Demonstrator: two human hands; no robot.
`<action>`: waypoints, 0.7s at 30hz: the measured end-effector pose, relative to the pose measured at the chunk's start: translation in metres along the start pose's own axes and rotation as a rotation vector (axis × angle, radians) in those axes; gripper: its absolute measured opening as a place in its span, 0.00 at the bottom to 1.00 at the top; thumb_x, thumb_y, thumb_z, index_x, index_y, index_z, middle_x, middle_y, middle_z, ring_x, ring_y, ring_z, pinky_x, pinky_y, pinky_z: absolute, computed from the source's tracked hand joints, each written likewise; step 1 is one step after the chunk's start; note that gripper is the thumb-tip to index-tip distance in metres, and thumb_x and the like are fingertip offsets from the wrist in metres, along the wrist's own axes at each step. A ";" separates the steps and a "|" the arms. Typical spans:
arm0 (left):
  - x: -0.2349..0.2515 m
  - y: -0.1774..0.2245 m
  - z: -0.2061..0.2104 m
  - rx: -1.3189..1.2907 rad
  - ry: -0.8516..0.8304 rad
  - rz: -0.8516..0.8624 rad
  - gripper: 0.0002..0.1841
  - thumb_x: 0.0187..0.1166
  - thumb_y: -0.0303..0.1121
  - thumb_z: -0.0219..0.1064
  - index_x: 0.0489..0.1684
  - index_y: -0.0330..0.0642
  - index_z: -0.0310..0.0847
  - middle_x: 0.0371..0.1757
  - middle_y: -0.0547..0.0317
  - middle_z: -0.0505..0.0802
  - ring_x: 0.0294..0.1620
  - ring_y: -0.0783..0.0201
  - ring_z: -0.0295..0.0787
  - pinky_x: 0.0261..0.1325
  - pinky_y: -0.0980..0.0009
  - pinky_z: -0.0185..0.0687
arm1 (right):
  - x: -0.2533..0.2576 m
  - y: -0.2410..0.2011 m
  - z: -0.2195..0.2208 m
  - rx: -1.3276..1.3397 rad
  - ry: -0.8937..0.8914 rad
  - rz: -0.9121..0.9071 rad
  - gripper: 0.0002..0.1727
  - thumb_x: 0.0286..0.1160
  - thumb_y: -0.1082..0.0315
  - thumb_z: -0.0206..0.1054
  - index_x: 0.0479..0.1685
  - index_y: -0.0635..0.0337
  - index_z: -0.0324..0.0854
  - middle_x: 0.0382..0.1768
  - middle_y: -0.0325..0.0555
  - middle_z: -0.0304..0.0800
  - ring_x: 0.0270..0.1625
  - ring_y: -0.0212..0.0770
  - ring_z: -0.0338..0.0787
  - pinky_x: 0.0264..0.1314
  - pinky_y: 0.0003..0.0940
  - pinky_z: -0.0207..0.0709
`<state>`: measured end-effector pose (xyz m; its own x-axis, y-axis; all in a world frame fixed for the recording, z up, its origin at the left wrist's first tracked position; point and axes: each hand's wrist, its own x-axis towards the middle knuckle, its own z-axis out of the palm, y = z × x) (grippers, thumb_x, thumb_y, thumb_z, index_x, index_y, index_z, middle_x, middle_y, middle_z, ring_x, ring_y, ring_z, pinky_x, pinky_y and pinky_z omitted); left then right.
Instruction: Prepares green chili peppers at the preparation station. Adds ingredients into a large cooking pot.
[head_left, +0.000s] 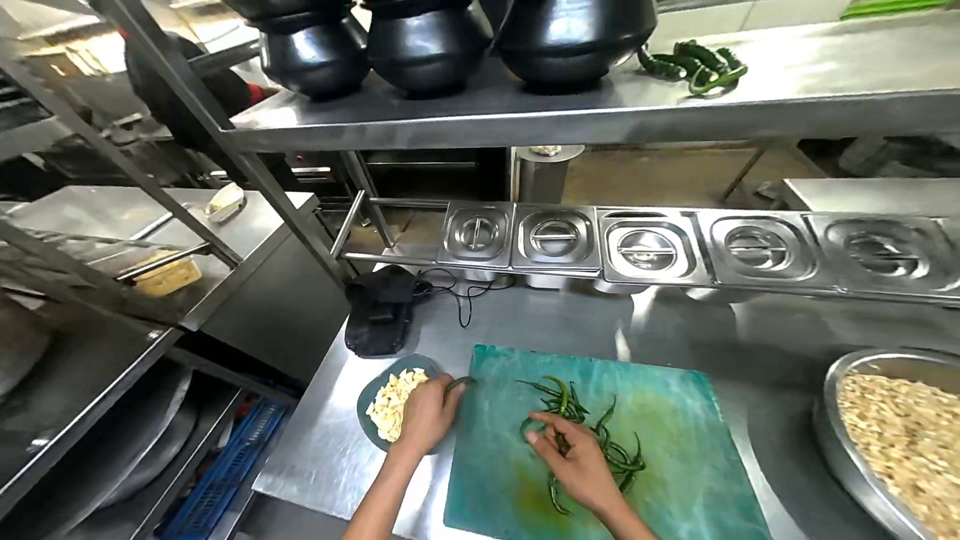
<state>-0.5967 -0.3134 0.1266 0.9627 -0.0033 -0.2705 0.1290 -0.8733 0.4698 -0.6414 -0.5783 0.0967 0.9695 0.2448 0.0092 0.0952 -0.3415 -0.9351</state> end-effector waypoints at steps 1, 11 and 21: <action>-0.006 0.002 0.002 -0.063 -0.022 0.099 0.22 0.91 0.46 0.54 0.50 0.33 0.86 0.38 0.40 0.91 0.46 0.42 0.90 0.57 0.41 0.82 | 0.005 -0.004 -0.002 -0.074 -0.004 -0.037 0.28 0.78 0.51 0.69 0.69 0.63 0.86 0.23 0.35 0.79 0.25 0.31 0.73 0.35 0.32 0.73; -0.065 0.015 0.065 -0.231 0.162 0.500 0.19 0.88 0.37 0.52 0.47 0.29 0.85 0.31 0.44 0.90 0.32 0.48 0.91 0.40 0.50 0.88 | -0.007 -0.004 -0.011 -0.201 -0.456 -0.059 0.21 0.88 0.57 0.61 0.55 0.69 0.86 0.40 0.59 0.91 0.45 0.54 0.91 0.58 0.53 0.81; -0.073 0.015 0.077 -0.393 0.193 0.549 0.21 0.91 0.39 0.49 0.44 0.30 0.83 0.25 0.50 0.86 0.25 0.64 0.84 0.34 0.68 0.83 | -0.018 0.009 -0.009 -0.295 -0.275 -0.194 0.22 0.90 0.56 0.58 0.66 0.66 0.82 0.30 0.54 0.89 0.32 0.54 0.90 0.41 0.55 0.84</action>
<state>-0.6838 -0.3642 0.0885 0.9335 -0.2754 0.2298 -0.3468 -0.5292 0.7744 -0.6563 -0.5938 0.0909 0.8350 0.5485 0.0424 0.3681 -0.4997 -0.7841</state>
